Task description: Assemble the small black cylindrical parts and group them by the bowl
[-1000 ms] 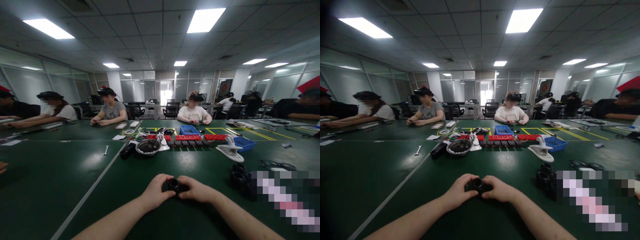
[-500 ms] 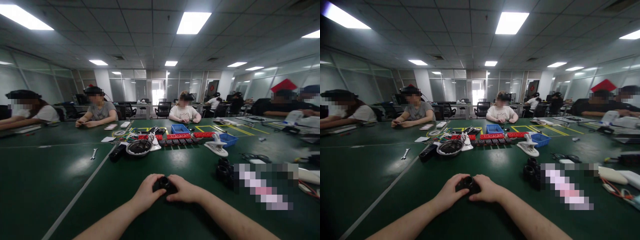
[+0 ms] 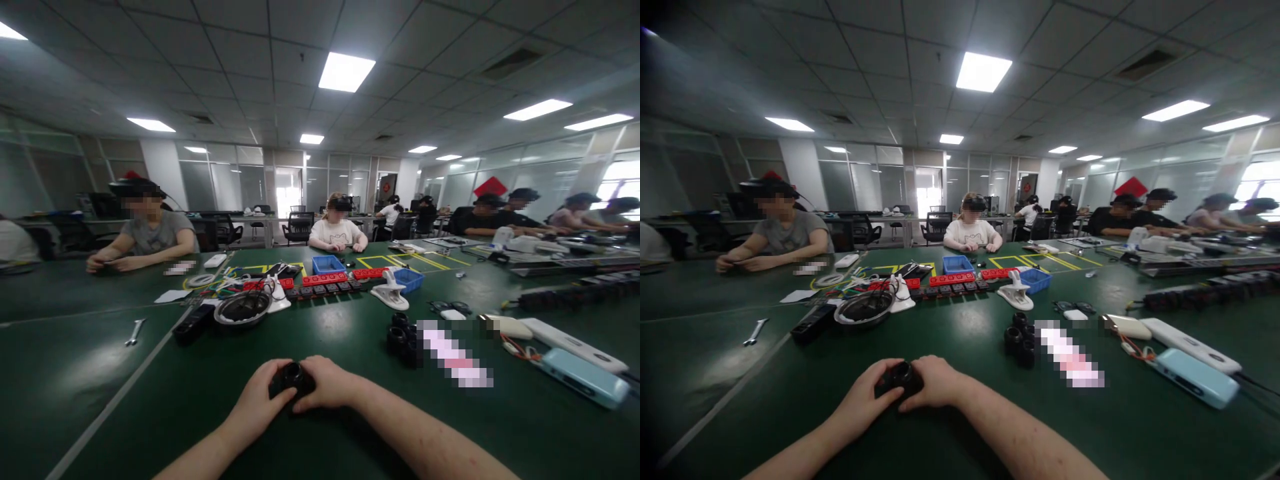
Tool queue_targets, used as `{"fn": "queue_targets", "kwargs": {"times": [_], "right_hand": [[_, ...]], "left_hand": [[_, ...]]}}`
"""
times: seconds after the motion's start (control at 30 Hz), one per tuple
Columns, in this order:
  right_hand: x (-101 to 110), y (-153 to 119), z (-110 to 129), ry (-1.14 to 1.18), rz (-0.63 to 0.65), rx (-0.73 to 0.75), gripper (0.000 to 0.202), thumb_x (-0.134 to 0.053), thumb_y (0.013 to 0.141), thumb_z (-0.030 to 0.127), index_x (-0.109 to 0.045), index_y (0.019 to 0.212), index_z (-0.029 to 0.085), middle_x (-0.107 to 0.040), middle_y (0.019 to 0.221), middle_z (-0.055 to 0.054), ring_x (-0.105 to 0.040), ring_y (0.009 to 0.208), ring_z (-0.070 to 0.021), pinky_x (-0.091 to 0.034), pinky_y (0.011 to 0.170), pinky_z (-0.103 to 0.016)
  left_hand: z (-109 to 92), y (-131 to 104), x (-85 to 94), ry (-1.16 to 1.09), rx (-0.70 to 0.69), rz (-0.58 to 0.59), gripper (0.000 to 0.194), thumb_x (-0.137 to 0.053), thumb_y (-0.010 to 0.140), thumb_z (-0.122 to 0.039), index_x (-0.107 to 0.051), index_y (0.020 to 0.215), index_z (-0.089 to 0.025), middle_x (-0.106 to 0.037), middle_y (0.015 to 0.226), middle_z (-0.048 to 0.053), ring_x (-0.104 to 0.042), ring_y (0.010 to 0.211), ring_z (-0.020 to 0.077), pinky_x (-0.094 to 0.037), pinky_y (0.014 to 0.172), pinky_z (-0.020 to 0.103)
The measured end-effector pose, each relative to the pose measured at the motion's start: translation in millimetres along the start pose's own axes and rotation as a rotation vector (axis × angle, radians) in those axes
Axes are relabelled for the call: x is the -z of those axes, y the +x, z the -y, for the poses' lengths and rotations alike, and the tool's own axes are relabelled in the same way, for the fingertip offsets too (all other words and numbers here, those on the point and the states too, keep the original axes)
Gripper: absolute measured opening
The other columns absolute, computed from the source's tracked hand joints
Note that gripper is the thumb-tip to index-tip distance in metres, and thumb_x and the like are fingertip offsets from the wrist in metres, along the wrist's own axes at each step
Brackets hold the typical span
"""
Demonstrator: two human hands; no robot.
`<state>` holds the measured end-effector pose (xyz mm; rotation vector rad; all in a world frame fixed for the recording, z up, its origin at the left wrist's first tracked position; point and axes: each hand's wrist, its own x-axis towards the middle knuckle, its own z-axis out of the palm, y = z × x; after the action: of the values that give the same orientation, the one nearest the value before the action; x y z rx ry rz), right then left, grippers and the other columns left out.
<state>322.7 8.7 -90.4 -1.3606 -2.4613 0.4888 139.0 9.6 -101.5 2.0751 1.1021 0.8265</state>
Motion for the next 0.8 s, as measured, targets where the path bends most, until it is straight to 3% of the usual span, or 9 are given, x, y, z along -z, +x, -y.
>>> {"fn": "queue_targets", "kwargs": {"times": [0.13,0.2,0.33,0.47,0.6,0.7,0.8], "right_hand": [[2,2,-8,0.211,0.099,0.053,0.033,-0.070,0.061,0.034,-0.061,0.087,0.018,-0.060,0.077,0.002,-0.053,0.069,-0.0135,-0.039,0.058,-0.020],[-3,3,-9,0.231,0.094,0.004,0.033,-0.071,0.058,0.036,-0.061,0.083,0.017,-0.059,0.073,0.003,-0.053,0.066,-0.0130,-0.038,0.054,-0.019],[-18,2,5,-0.065,-0.117,-0.179,0.042,-0.066,0.056,0.053,-0.059,0.075,0.016,-0.059,0.073,-0.003,-0.053,0.066,-0.0177,-0.036,0.056,-0.025],[-22,0,16,-0.243,-0.211,-0.153,0.040,-0.058,0.064,0.053,-0.058,0.080,0.016,-0.059,0.080,-0.007,-0.052,0.077,-0.0230,-0.036,0.070,-0.034],[-6,-3,6,0.024,-0.050,0.001,0.048,-0.067,0.059,0.044,-0.056,0.099,0.018,-0.056,0.092,-0.005,-0.050,0.086,-0.0220,-0.037,0.075,-0.032],[3,-3,-5,0.327,0.139,0.045,0.036,-0.063,0.065,0.029,-0.057,0.099,0.018,-0.057,0.089,-0.002,-0.051,0.081,-0.0179,-0.040,0.071,-0.028],[0,0,-10,0.484,0.166,0.034,0.028,-0.061,0.066,0.022,-0.057,0.094,0.015,-0.057,0.080,0.000,-0.052,0.074,-0.0145,-0.040,0.066,-0.025]], "left_hand": [[1,-2,3.0,-0.010,-0.047,0.068,0.042,-0.059,0.069,-0.024,-0.053,0.110,-0.021,-0.054,0.109,0.007,-0.049,0.100,0.0220,-0.040,0.084,0.032],[0,-3,2.7,0.001,-0.050,0.063,0.042,-0.060,0.069,-0.024,-0.053,0.110,-0.021,-0.055,0.107,0.006,-0.049,0.099,0.0214,-0.039,0.085,0.032],[-4,-5,-1.3,0.033,0.006,-0.021,0.039,-0.063,0.065,-0.022,-0.055,0.104,-0.019,-0.057,0.100,0.006,-0.051,0.093,0.0207,-0.040,0.083,0.032],[-7,-6,-1.5,0.071,0.036,-0.083,0.034,-0.063,0.064,-0.023,-0.056,0.097,-0.018,-0.057,0.095,0.005,-0.052,0.089,0.0198,-0.041,0.080,0.030],[-6,-5,5.8,0.044,-0.040,0.016,0.037,-0.064,0.064,-0.024,-0.055,0.100,-0.019,-0.056,0.098,0.004,-0.051,0.092,0.0193,-0.041,0.078,0.028],[-5,-5,9.3,0.018,-0.082,0.063,0.037,-0.065,0.065,-0.024,-0.055,0.100,-0.021,-0.056,0.100,0.002,-0.050,0.093,0.0188,-0.040,0.079,0.028],[-4,-7,6.2,0.038,-0.060,0.029,0.035,-0.066,0.064,-0.027,-0.056,0.097,-0.020,-0.056,0.097,0.003,-0.051,0.091,0.0192,-0.039,0.080,0.029]]}}
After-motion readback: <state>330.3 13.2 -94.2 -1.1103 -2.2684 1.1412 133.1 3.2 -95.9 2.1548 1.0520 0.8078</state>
